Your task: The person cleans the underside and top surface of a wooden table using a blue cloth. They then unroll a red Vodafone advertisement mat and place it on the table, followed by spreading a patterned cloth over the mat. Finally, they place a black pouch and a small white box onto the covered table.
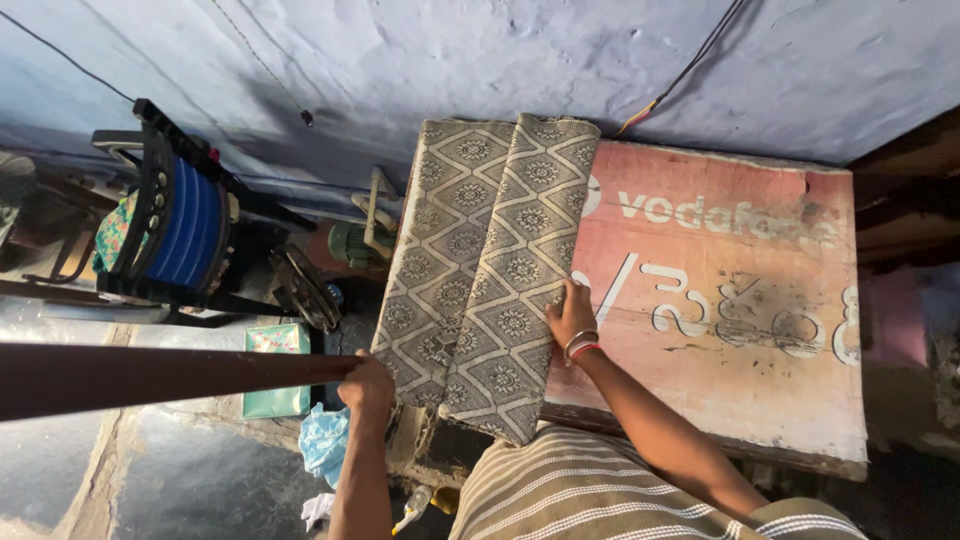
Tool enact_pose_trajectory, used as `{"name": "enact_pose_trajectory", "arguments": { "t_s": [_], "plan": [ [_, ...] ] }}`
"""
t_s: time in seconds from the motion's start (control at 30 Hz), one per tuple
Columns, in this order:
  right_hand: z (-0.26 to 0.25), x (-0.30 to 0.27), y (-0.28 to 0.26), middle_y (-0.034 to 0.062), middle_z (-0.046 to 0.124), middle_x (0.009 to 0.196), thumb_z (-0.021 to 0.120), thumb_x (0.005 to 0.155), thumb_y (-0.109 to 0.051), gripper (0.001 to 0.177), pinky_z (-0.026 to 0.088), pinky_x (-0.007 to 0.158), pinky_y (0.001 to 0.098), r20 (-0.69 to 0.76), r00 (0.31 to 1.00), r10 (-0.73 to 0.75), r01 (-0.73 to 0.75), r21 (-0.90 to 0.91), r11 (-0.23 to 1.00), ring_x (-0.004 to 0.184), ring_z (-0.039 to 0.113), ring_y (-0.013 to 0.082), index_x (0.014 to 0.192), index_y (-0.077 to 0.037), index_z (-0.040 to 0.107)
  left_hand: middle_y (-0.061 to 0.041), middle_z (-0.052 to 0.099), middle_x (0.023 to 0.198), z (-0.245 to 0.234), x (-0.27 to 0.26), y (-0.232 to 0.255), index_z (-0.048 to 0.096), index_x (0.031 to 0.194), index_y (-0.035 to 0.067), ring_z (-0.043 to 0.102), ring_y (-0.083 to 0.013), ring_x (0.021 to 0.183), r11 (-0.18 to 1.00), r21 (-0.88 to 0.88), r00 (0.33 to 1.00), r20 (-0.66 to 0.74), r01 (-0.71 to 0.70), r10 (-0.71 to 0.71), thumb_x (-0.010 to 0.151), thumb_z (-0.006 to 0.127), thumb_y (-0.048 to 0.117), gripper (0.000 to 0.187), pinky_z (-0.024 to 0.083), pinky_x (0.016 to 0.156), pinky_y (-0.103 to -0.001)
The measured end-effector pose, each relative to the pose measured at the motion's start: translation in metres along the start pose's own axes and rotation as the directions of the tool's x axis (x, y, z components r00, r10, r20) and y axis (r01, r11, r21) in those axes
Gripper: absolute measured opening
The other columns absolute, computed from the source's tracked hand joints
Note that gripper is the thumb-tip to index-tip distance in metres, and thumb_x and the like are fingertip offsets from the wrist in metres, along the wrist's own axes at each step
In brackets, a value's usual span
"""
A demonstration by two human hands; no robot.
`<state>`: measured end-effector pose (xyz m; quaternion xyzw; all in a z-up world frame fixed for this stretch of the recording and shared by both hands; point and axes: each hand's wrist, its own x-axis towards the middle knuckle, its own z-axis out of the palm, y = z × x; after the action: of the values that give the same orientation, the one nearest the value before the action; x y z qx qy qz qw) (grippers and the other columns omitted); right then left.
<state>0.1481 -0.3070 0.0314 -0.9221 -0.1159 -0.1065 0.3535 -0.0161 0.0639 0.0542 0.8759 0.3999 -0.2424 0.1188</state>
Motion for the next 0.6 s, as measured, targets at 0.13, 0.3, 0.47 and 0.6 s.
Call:
{"name": "enact_pose_trajectory", "arguments": {
  "t_s": [0.13,0.3,0.47,0.6],
  "plan": [
    [0.004,-0.009,-0.067,0.0204,0.063,0.12,0.062,0.095,-0.02,0.033,0.054,0.097,0.041,0.469,0.879,-0.08,0.158,-0.129,0.979,0.107,0.065,0.0306,0.125,-0.004,0.059,-0.019,0.075,0.113,-0.009,-0.032,-0.017,0.051,0.143,0.009,0.073,-0.0346,0.098,0.989,0.122,0.955,-0.274,-0.085,0.116,0.094,0.061,0.02,0.051,0.055,0.082,-0.047],
    [0.025,-0.022,-0.141,0.0159,0.065,0.13,0.059,0.097,-0.034,0.049,0.05,0.098,0.0471,0.818,0.573,-0.048,0.171,-0.062,0.983,0.118,0.063,0.0345,0.141,-0.014,0.053,-0.011,0.07,0.12,0.036,-0.086,-0.009,0.066,0.124,0.019,0.068,-0.035,0.108,0.916,0.154,0.791,-0.465,-0.37,0.398,0.075,0.07,0.023,0.05,0.052,0.088,-0.049],
    [0.049,-0.034,-0.126,0.0185,0.065,0.13,0.065,0.092,-0.035,0.058,0.051,0.099,0.0463,0.81,0.582,-0.079,0.189,-0.04,0.981,0.118,0.063,0.0368,0.146,-0.019,0.05,-0.02,0.062,0.127,0.105,-0.131,0.031,0.071,0.115,0.009,0.053,-0.0412,0.119,0.717,-0.43,0.809,-0.49,-0.549,0.325,0.096,0.058,0.026,0.029,0.044,0.099,-0.053],
    [0.069,-0.029,-0.103,0.0221,0.063,0.129,0.068,0.09,-0.037,0.065,0.05,0.098,0.0471,0.802,0.588,-0.104,0.106,0.051,0.993,0.117,0.062,0.0382,0.146,-0.014,0.046,-0.023,0.057,0.126,0.125,-0.146,0.044,0.063,0.126,0.005,0.053,-0.0422,0.118,0.658,-0.668,0.931,-0.328,-0.349,0.161,0.092,0.071,0.041,0.05,0.042,0.1,-0.053]
  ]
}}
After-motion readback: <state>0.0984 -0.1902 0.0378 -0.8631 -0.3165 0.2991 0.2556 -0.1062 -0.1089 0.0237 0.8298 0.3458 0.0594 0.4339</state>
